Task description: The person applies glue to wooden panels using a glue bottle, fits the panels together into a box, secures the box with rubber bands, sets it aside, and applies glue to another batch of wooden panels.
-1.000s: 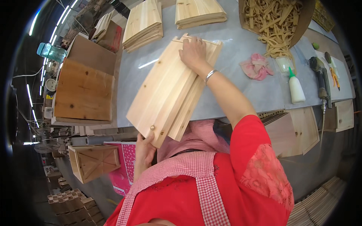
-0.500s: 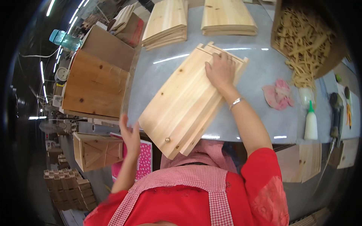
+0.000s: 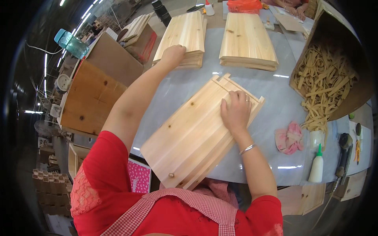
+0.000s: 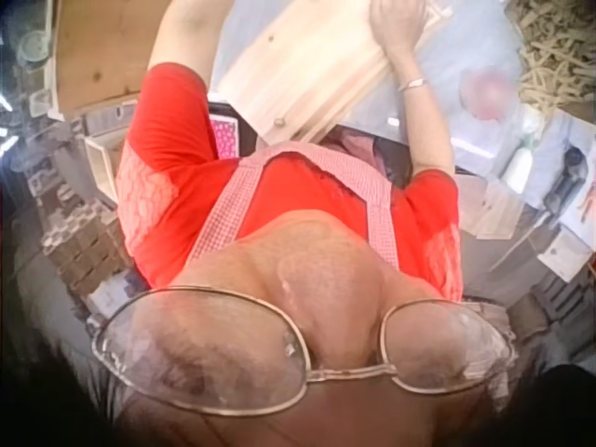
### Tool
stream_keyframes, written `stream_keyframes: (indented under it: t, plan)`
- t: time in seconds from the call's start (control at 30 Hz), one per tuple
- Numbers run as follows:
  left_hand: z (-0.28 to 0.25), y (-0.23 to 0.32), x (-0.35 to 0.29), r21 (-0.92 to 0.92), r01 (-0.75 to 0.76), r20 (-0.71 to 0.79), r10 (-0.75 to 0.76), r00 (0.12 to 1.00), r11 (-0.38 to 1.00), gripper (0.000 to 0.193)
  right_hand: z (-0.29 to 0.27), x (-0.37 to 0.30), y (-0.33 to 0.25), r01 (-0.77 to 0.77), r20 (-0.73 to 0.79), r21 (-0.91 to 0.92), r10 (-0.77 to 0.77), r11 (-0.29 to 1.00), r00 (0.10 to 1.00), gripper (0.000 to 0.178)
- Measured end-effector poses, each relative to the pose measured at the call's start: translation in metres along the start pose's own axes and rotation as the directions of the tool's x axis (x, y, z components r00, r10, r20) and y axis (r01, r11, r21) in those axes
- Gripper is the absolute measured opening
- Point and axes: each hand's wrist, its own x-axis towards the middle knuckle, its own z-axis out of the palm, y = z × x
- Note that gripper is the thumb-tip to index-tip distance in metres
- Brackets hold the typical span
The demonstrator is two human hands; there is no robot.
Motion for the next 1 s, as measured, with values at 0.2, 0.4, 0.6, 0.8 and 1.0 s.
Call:
stream_keyframes:
  t: [0.2,0.4,0.6,0.8,1.0]
  plan:
    - [0.009,-0.018,-0.043,0.019,-0.102,-0.251,0.104,0.962,0.995,0.011,0.001,-0.001,-0.001,0.014,-0.007,0.011,-0.014,1.000,1.000,0.034]
    - [0.015,0.013,-0.218,-0.732,0.307,-0.309,-0.699,0.645,0.608,0.034,0.001,-0.002,-0.002,-0.007,-0.032,0.014,0.008,1.000,0.999,0.034]
    - [0.030,-0.006,-0.208,-0.257,-0.247,0.576,-0.353,0.737,-0.934,0.052,0.005,-0.005,0.002,0.019,-0.024,-0.019,-0.019,1.000,1.000,0.032]
    - [0.004,-0.002,-0.204,-0.420,-0.260,0.563,-0.475,0.677,-0.869,0.055,0.015,-0.001,0.022,0.055,-0.058,0.057,-0.051,0.997,0.997,0.022]
    - [-0.052,0.029,-0.375,-0.523,-0.102,0.538,-0.420,0.730,-0.846,0.055,0.020,0.009,0.049,0.028,-0.006,0.219,-0.028,0.975,1.000,0.028]
